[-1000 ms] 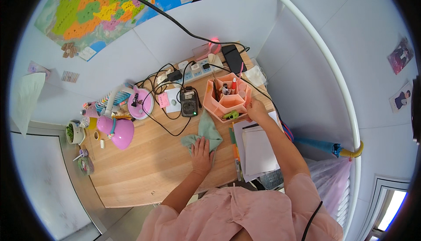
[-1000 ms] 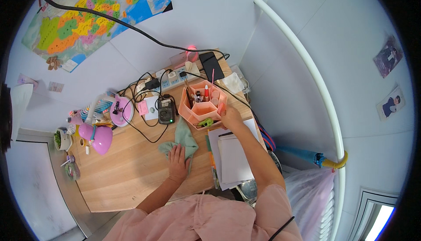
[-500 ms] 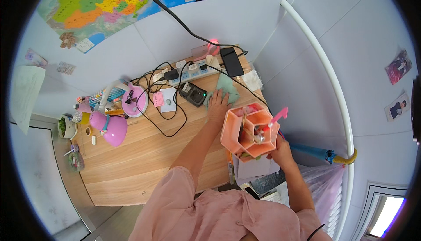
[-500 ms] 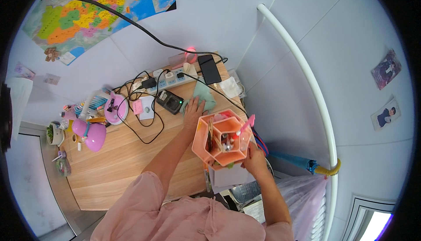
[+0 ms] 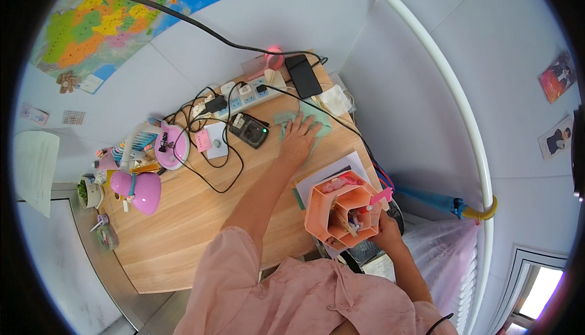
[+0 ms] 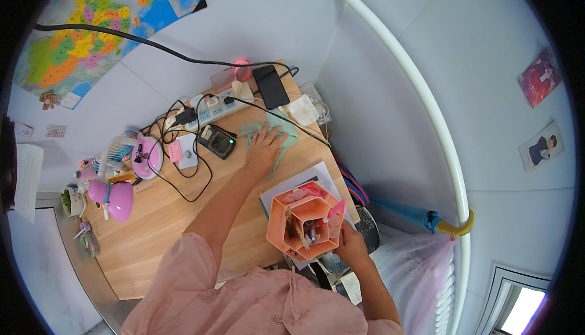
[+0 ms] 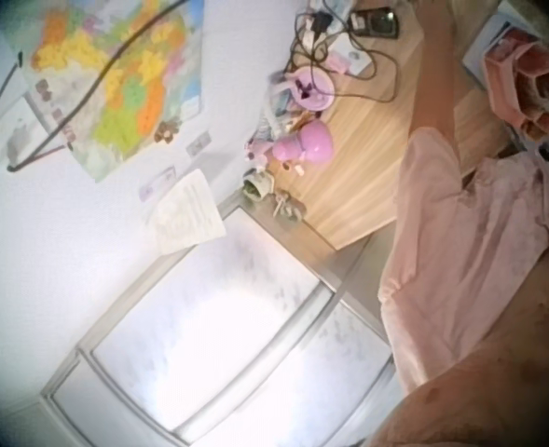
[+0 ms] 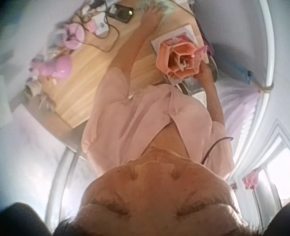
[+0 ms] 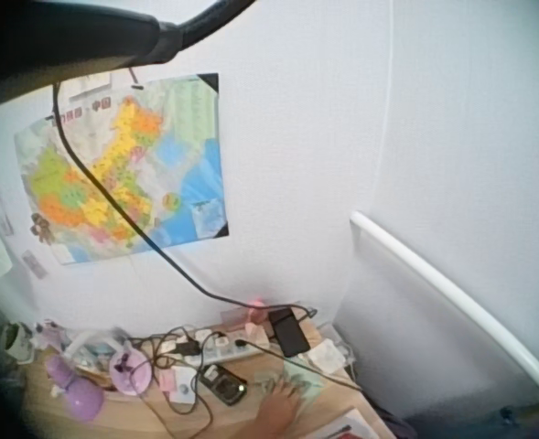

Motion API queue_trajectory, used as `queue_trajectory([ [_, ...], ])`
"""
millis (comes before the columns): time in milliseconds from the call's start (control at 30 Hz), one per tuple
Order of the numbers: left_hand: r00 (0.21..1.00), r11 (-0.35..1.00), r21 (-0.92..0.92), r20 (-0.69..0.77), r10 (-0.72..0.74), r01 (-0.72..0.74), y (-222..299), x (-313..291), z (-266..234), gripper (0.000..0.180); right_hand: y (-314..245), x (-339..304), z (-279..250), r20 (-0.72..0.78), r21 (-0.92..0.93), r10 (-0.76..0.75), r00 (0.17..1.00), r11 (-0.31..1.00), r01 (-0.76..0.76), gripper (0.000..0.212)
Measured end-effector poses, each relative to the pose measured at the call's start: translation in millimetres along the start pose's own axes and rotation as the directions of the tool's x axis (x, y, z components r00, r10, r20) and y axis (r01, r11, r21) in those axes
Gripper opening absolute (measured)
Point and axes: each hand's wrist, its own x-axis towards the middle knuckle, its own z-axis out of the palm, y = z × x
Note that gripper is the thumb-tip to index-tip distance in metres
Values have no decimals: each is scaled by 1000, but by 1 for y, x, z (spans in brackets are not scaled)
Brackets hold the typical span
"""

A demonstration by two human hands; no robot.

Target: The person wipes a pink backpack with a green cloth, then cleans a portable air cooler and a wooden desk. They move items like papers and a lamp aside to wipe the desk surface thoroughly.

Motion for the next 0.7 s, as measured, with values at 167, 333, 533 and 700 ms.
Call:
queue_trajectory([
  [167,988,995,-11,114,103,-102,-10,-24,-9,41,31,0,18,76,3,212,974,977,-213,36],
  [333,997,995,-63,45,-69,71,-21,-72,-3,38,26,4,24,43,30,160,986,986,-161,27],
  [533,997,996,-49,-18,-78,78,10,3,26,37,37,0,34,60,-21,124,990,992,-123,25],
  [700,993,995,-103,119,1,11,18,-12,6,39,41,0,37,28,-53,108,994,993,-106,25],
])
